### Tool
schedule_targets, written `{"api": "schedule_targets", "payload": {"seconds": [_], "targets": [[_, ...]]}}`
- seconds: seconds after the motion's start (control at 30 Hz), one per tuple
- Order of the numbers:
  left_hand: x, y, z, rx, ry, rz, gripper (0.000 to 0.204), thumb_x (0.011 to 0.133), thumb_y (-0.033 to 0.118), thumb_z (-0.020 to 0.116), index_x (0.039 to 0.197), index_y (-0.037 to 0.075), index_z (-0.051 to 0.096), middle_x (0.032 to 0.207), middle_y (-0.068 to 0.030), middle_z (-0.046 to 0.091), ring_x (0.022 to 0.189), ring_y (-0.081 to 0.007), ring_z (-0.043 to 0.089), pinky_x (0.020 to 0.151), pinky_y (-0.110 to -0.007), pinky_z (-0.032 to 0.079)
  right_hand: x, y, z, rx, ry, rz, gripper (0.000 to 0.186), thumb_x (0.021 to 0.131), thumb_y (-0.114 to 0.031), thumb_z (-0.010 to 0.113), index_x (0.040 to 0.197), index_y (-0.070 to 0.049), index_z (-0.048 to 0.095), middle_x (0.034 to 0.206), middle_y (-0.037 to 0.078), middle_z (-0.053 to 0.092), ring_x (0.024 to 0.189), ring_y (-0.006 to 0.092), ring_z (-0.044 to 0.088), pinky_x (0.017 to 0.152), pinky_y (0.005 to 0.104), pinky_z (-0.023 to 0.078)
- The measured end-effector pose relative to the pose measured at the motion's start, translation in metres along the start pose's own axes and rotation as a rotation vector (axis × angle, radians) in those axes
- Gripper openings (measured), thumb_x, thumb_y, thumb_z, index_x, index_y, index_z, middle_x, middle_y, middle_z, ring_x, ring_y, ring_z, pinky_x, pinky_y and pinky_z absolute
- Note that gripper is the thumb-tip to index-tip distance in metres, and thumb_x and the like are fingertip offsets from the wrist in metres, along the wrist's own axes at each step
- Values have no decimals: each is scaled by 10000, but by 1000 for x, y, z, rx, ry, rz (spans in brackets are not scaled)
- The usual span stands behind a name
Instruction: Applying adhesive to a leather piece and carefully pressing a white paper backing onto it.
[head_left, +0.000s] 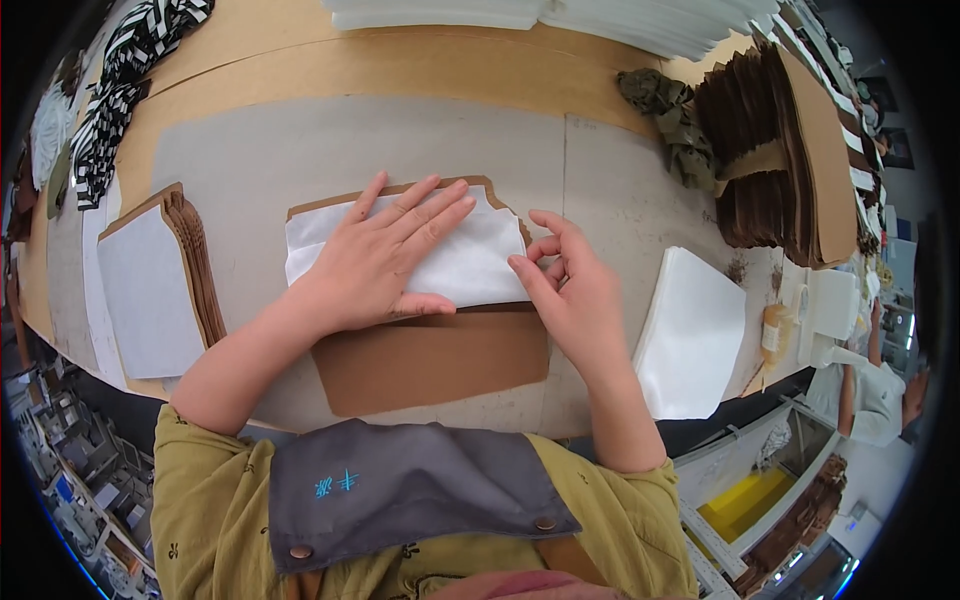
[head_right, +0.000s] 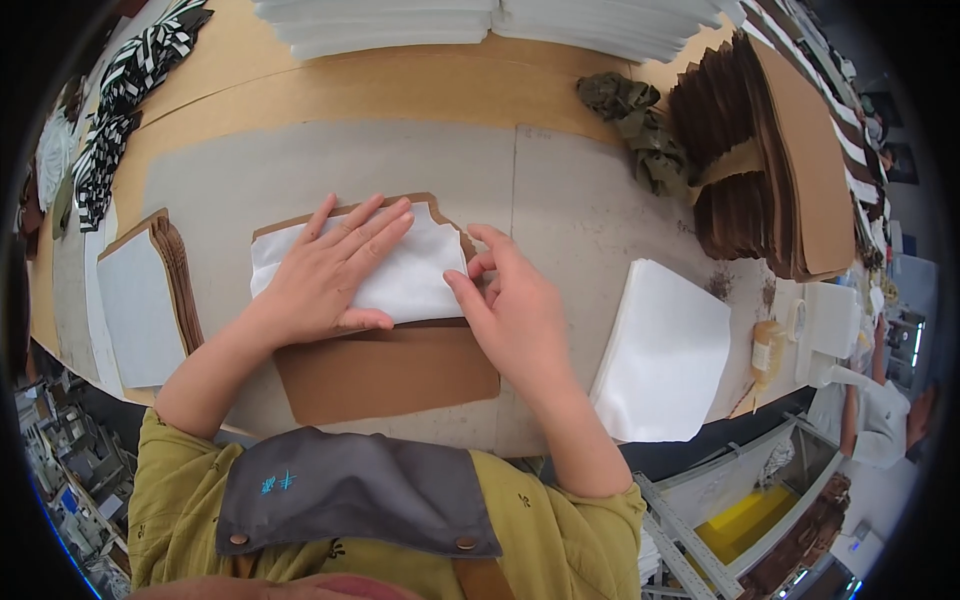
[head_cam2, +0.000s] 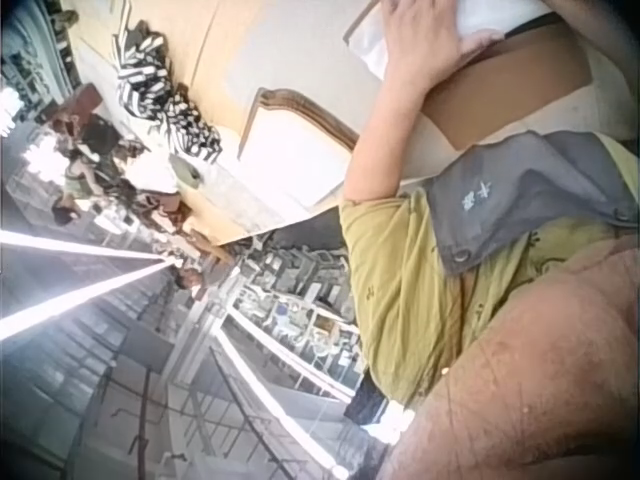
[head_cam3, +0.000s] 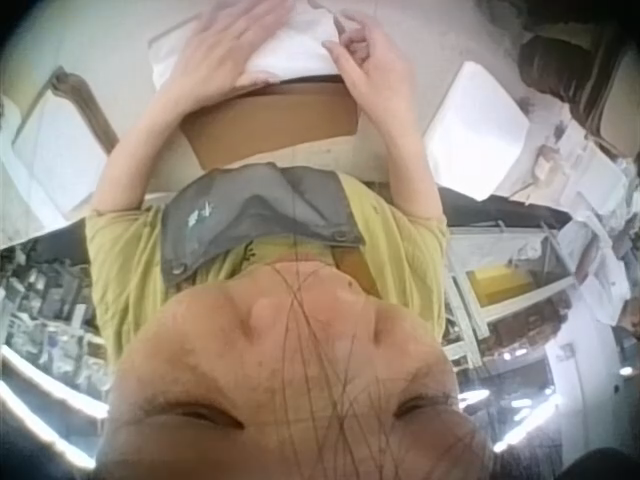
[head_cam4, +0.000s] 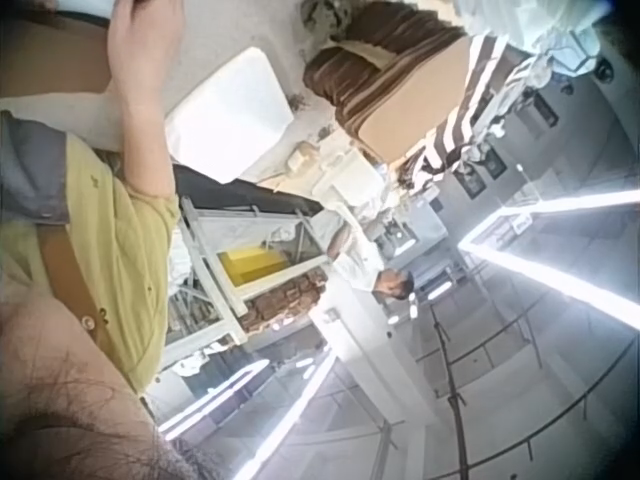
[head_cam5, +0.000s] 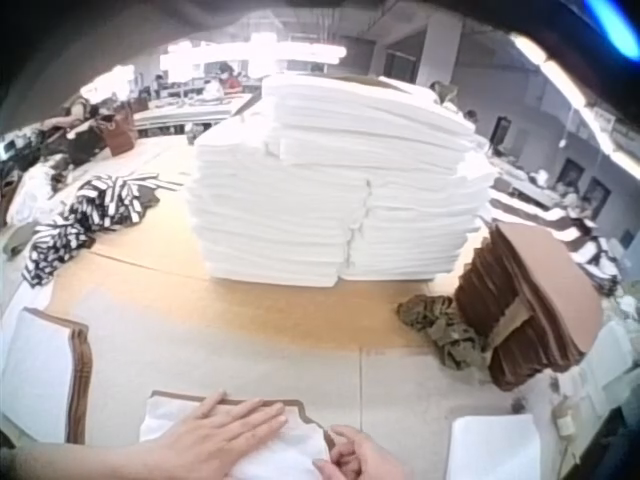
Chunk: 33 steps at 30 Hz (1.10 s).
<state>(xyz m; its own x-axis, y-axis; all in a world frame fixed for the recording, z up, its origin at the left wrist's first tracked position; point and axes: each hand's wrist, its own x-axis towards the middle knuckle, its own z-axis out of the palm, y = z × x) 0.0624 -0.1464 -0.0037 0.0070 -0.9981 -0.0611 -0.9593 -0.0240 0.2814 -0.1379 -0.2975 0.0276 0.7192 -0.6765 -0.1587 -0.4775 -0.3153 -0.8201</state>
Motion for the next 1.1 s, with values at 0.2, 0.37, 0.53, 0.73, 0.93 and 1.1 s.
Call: {"api": "schedule_targets", "payload": {"seconds": [0.2,0.37,0.53,0.73,0.93,1.1], "targets": [[-3,-4,-6,-162,20,-15,1129,846,857,408,1644,86,201,1674,-112,306,1538,-341,293,1259,-575,128,7,-1,2,-4,-38,72,364,897,-159,777,1216,-19,670,854,38,655,589,117,531,588,284,466],[-17,-4,-21,-219,122,-62,967,939,690,522,1640,94,224,1659,-113,337,1537,-339,302,1262,-563,132,15,4,9,-103,3,-101,287,884,-155,781,1137,-42,704,890,58,628,721,166,581,653,313,489],[-58,4,-31,-247,285,-184,709,911,166,727,1552,102,432,1552,-106,499,1476,-330,421,1232,-541,254,25,5,14,-108,-27,-178,272,883,-144,774,1129,-53,701,923,62,626,768,186,593,675,325,497],[-132,18,-6,-314,501,-361,485,879,22,713,1355,82,635,1302,-67,687,1314,-286,594,1141,-495,399,24,0,12,-98,4,-32,362,875,-68,756,1230,-54,682,921,8,627,650,93,477,623,252,441],[-168,23,13,-302,678,-543,377,926,90,697,1300,126,668,1150,-32,724,1130,-242,660,953,-417,471,23,-1,14,-63,20,-106,328,879,-15,728,1206,-42,710,901,-21,612,643,54,410,623,218,401],[-148,19,-4,-381,658,-672,470,891,130,748,1341,97,618,1048,-36,710,1008,-236,659,915,-376,464,18,-7,15,-58,16,-143,301,886,-18,723,1186,-41,721,903,-30,607,661,47,425,631,211,395]]}}
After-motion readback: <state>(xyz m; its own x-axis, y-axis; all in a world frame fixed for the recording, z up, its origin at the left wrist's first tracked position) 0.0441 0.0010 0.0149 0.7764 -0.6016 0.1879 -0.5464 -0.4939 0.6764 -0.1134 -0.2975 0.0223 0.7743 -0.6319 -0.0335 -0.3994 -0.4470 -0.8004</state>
